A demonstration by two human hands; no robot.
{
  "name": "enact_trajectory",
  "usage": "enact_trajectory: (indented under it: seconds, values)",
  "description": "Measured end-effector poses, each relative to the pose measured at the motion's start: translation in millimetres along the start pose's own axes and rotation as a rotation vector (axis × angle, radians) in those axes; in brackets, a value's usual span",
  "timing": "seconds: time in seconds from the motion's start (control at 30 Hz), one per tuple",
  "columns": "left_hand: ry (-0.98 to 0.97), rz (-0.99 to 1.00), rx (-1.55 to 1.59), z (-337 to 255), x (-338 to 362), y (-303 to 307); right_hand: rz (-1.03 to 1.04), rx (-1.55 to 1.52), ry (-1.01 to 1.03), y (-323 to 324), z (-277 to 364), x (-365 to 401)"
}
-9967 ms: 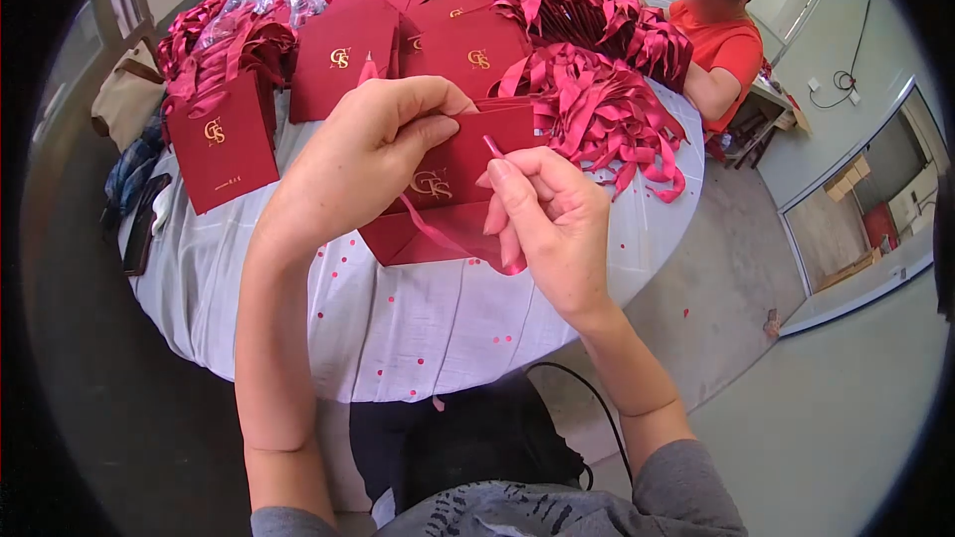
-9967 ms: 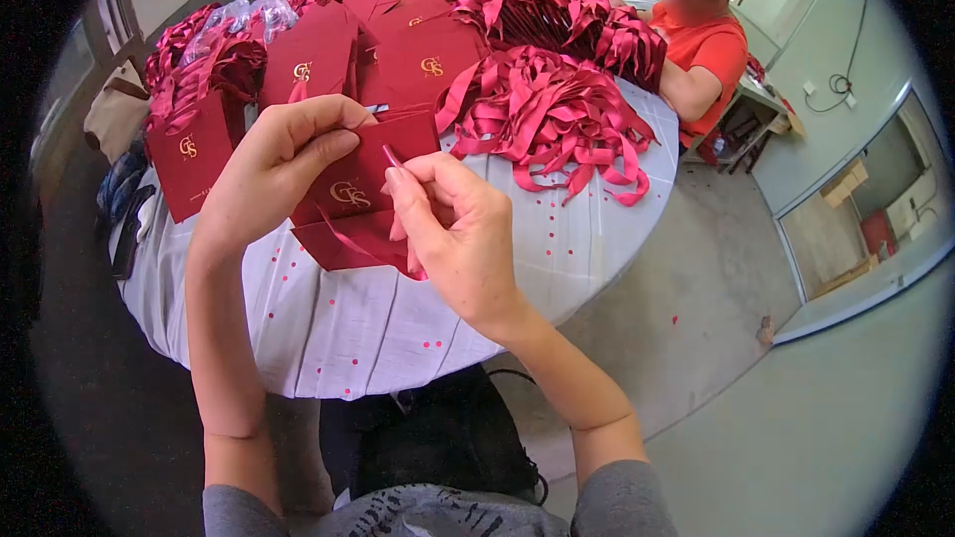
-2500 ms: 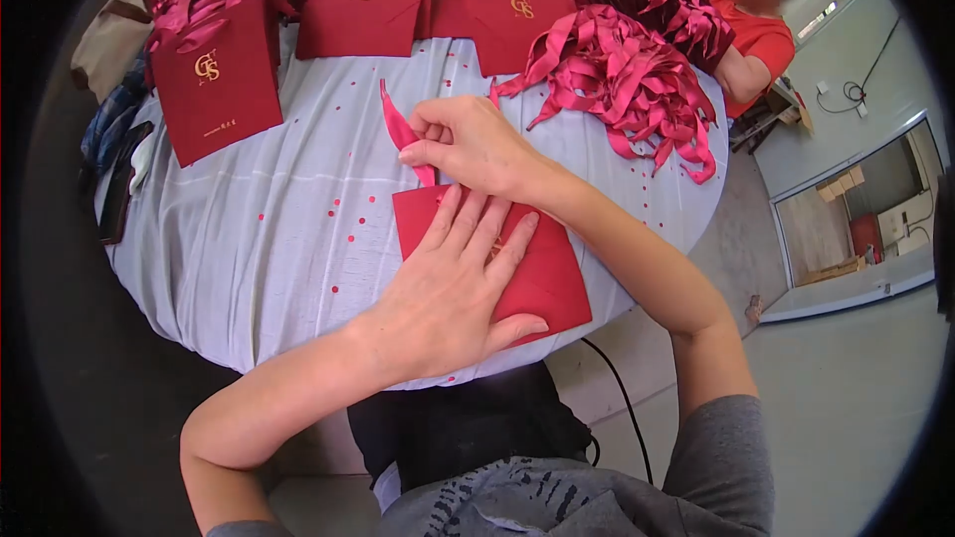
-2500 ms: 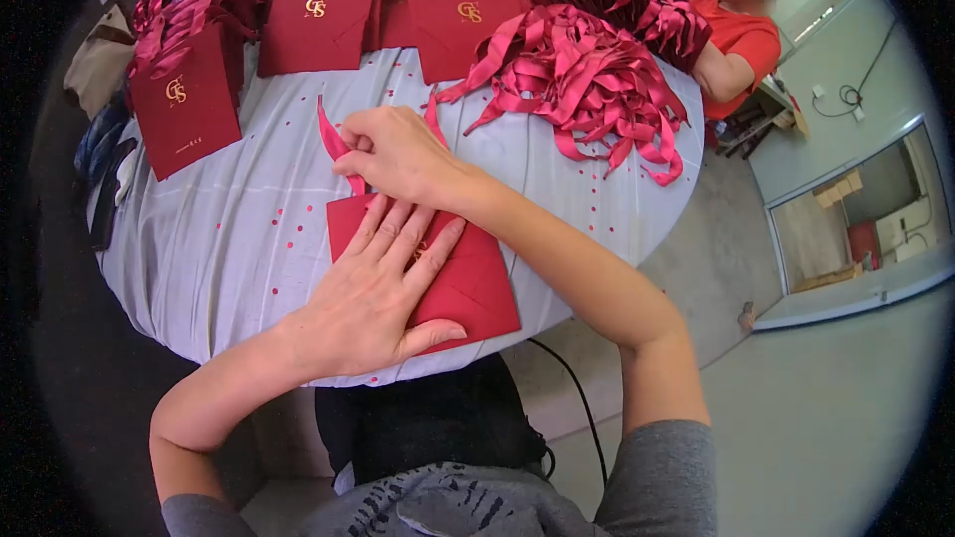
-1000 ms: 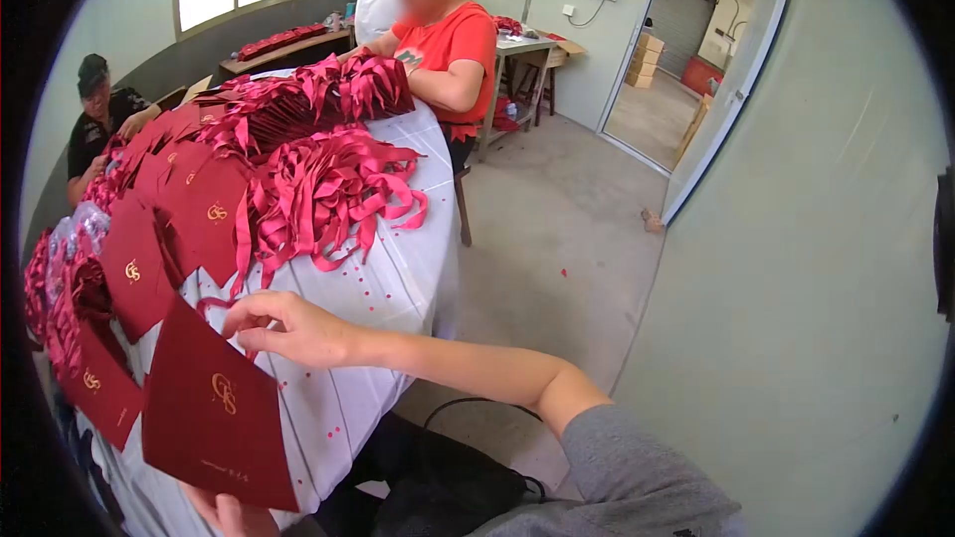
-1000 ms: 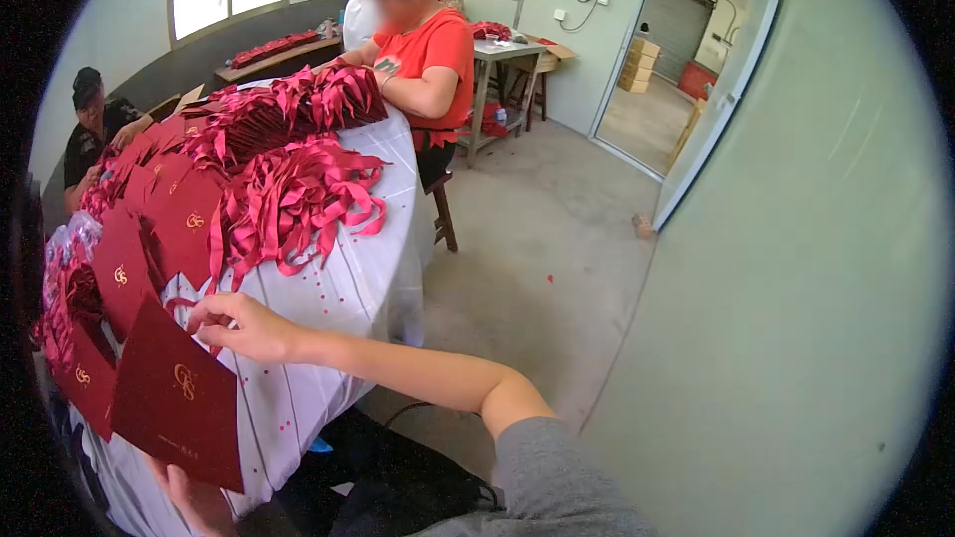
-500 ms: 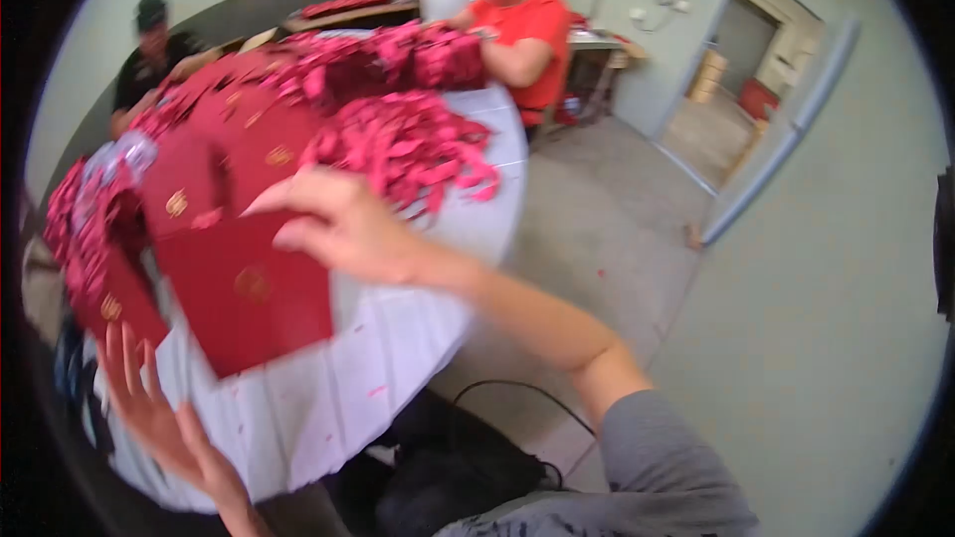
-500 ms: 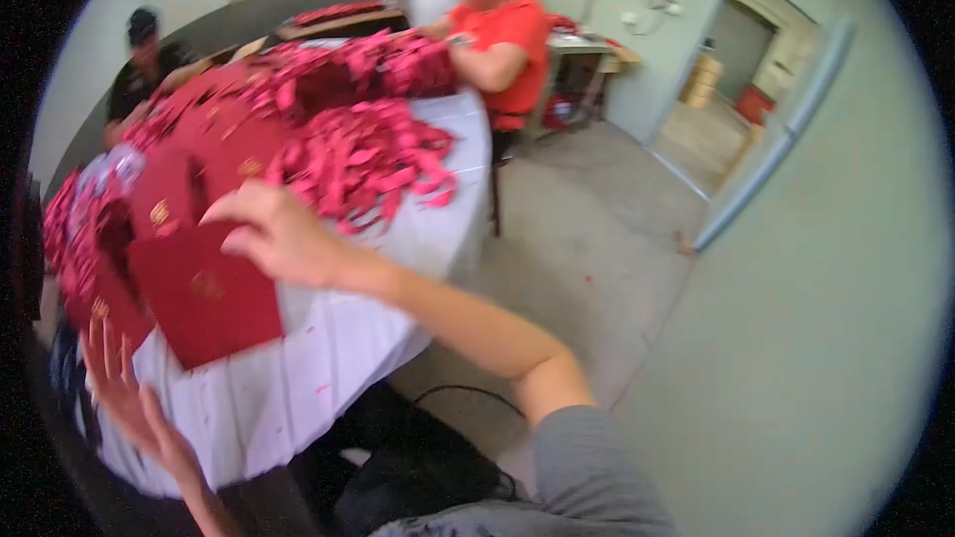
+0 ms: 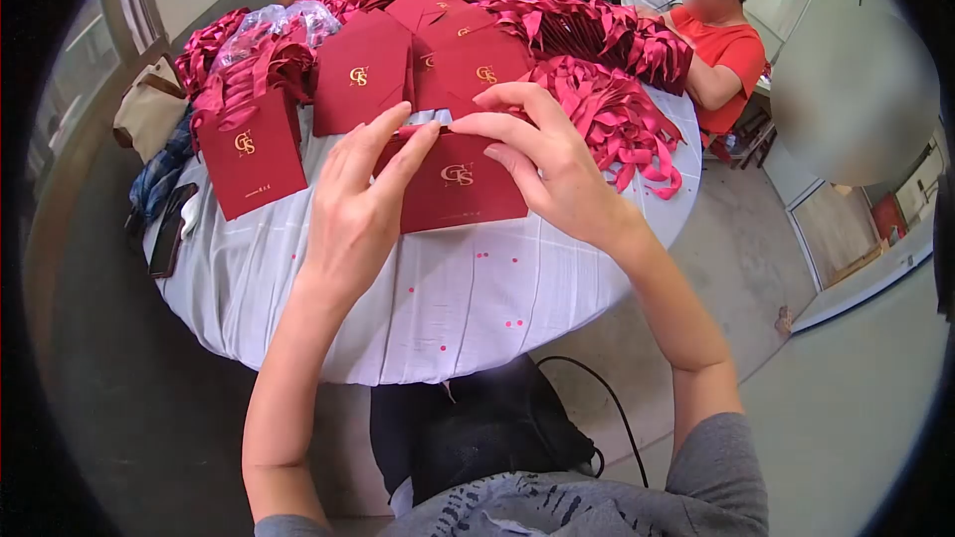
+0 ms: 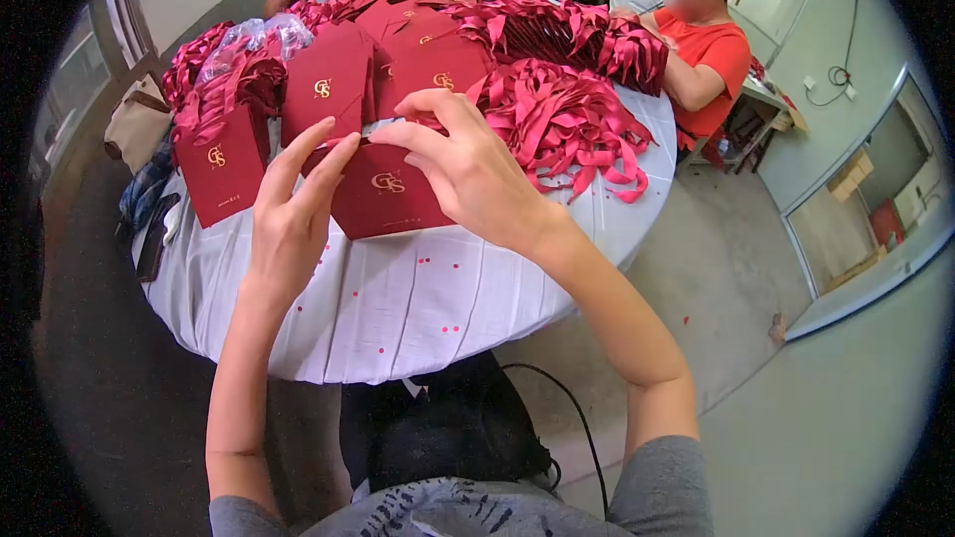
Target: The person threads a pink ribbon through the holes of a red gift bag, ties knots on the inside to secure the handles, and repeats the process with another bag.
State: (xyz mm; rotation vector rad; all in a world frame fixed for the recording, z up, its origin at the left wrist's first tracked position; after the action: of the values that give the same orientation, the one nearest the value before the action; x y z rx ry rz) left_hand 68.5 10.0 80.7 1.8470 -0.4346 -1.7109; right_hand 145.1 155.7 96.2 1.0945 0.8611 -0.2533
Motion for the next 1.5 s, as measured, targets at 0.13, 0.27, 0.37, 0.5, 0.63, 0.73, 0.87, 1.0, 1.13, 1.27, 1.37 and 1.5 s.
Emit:
enact_trajectory:
  seconds: [0.13,0.27,0.37,0.5,0.63,0.73,0.87,1.0,1.13,1.27,1.37,1.5]
  values:
    - [-0.001,0.007,-0.014,0,-4,-1,-0.001,-0.094,-0.094,-1,-7,8]
    - [-0.113,0.076,-0.121,-11,-13,2,-0.090,-0.126,-0.089,0,-7,17]
    - [-0.123,0.142,-0.050,-8,-16,1,-0.135,-0.169,-0.105,-1,-10,21]
    - [-0.004,0.285,-0.013,-7,-33,8,-0.186,-0.208,-0.189,-1,-17,20]
    - [0.030,0.355,0.001,4,-42,13,-0.199,-0.261,-0.163,-5,-19,19]
    - [0.153,0.393,0.225,22,-40,1,-0.156,-0.270,-0.127,-3,-27,18]
    - [0.252,0.286,0.288,43,-37,-5,-0.263,-0.660,-0.383,29,-68,28]
    - [0.277,0.053,0.215,59,-28,-11,-0.051,-0.286,-0.563,39,-130,59]
    - [0.178,-0.099,0.063,55,-12,-25,0.175,0.072,-0.448,17,-137,80]
    - [0.244,-0.207,0.061,67,7,-20,0.209,0.254,-0.503,-6,-143,93]
    - [0.419,-0.220,0.157,90,26,-23,0.151,0.190,-0.445,-2,-133,87]
    - [0.542,-0.239,0.252,99,36,-27,0.131,0.261,-0.391,-10,-131,76]
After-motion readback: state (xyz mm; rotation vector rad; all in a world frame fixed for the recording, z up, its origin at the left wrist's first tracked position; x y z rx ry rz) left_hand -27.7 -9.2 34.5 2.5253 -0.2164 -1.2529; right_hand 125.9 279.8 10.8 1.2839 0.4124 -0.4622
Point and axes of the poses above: each hand's wrist, its own x-axis away from the middle knuckle, its own y-axis out of the back of the hand, z = x × y, the point moved 6 cm from there along -x, towards the middle knuckle, and after that the axes turned 6 degrees about z, right-handed, at the moved point
